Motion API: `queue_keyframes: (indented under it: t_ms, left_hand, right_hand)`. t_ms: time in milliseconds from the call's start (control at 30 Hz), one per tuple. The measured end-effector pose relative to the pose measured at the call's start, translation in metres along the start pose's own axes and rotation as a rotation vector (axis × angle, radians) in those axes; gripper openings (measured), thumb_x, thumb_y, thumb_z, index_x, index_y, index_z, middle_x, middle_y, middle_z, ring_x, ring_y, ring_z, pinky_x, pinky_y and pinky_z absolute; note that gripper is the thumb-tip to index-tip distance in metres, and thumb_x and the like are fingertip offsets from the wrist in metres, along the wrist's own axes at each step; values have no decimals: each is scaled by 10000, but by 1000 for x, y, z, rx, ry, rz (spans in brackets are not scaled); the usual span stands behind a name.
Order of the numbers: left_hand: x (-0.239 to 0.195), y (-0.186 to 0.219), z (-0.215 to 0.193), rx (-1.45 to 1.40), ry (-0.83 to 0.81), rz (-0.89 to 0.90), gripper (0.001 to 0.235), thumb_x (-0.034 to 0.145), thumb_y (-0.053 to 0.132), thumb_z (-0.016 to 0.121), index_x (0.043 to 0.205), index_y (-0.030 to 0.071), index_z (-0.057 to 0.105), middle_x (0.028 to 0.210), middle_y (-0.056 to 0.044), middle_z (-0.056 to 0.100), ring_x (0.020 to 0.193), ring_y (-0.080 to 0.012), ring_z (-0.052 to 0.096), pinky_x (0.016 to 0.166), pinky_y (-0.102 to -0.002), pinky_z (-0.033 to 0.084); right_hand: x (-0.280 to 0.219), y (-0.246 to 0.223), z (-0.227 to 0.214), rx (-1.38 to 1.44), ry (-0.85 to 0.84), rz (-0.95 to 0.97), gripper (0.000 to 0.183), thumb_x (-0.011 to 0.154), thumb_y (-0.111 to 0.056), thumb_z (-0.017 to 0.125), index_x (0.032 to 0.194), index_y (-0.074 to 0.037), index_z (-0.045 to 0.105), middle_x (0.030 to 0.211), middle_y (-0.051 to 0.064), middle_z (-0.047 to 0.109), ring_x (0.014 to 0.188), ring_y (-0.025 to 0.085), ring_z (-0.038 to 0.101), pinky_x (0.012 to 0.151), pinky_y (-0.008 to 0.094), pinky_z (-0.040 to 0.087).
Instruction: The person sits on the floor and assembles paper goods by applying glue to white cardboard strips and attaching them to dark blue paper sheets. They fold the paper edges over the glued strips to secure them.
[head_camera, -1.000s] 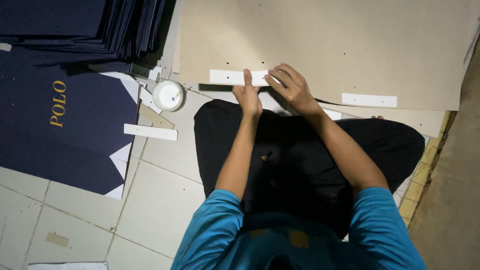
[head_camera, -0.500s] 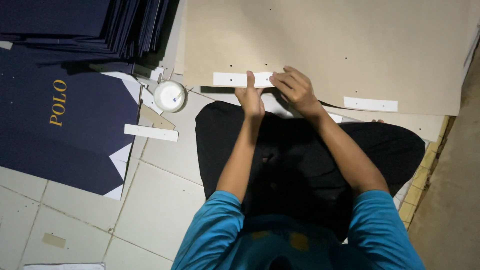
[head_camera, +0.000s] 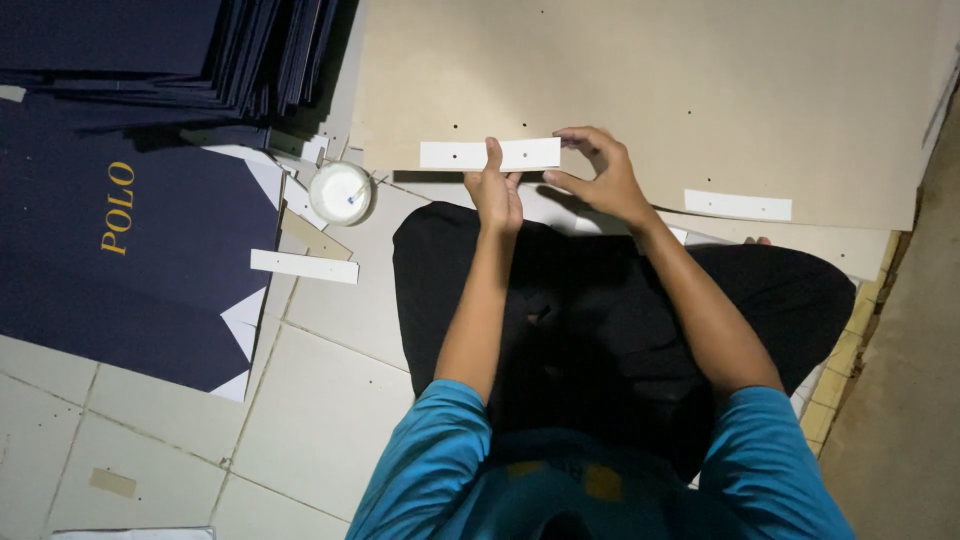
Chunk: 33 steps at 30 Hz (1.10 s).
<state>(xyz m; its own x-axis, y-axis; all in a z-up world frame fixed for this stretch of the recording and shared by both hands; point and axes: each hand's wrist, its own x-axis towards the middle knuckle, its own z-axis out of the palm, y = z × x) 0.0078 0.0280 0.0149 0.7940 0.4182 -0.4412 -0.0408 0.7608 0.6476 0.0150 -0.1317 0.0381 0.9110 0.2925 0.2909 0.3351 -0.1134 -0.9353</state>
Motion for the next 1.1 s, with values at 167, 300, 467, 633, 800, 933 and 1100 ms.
queue_keyframes:
  t_ms: [167, 300, 467, 633, 800, 933, 1100]
  left_hand:
    - [-7, 8, 6, 25, -12, -7, 709, 1015, 226, 692, 1557, -21, 307, 1546, -351, 383, 1396, -536, 380, 1055, -685, 432]
    - [-12, 13, 9, 46, -31, -6, 715, 1017, 233, 688, 1556, -29, 296, 1550, -353, 376, 1412, -534, 368, 1062, -688, 436]
    - [-16, 14, 10, 72, -35, -5, 743, 1011, 246, 694, 1561, -27, 276, 1565, -340, 364, 1431, -517, 361, 1073, -688, 423]
    - [-18, 16, 10, 109, -62, 4, 723, 1022, 252, 679, 1560, -33, 289, 1559, -343, 372, 1436, -517, 353, 1080, -681, 424]
    - [-12, 10, 7, 128, -68, 12, 700, 1036, 246, 664, 1559, -32, 292, 1555, -348, 376, 1429, -522, 358, 1067, -680, 443]
    - [-20, 19, 13, 135, -60, 12, 732, 1021, 263, 674, 1558, -45, 283, 1561, -350, 367, 1443, -516, 345, 1081, -680, 426]
    - [-16, 12, 12, 178, -98, 47, 706, 1035, 288, 662, 1538, -67, 317, 1526, -357, 410, 1398, -516, 402, 1043, -646, 482]
  right_hand:
    - [-1, 10, 1, 31, 10, 169, 502, 930, -123, 853, 1369, -65, 615, 1040, 45, 758, 901, 73, 637, 800, 206, 453]
    - [-1, 12, 2, 60, 32, 242, 432, 922, -102, 851, 1304, -41, 660, 1010, 72, 766, 866, 71, 650, 777, 170, 494]
    - [-3, 16, 1, 71, 47, 271, 377, 923, -79, 851, 1262, -34, 692, 1003, 109, 769, 844, 78, 647, 769, 194, 521]
    - [0, 24, 3, 23, 96, 264, 301, 943, -104, 856, 1207, -39, 727, 933, 87, 758, 819, 68, 652, 749, 196, 548]
    - [-1, 29, 2, 39, 112, 310, 313, 919, -125, 875, 1193, -56, 742, 904, 67, 737, 807, 64, 673, 754, 179, 569]
    - [0, 28, 1, 54, 117, 338, 322, 916, -101, 861, 1207, -53, 733, 917, 55, 730, 819, 56, 673, 774, 190, 581]
    - [0, 27, 2, 82, 139, 376, 336, 899, -102, 872, 1201, -69, 729, 941, 55, 729, 835, 55, 690, 794, 174, 591]
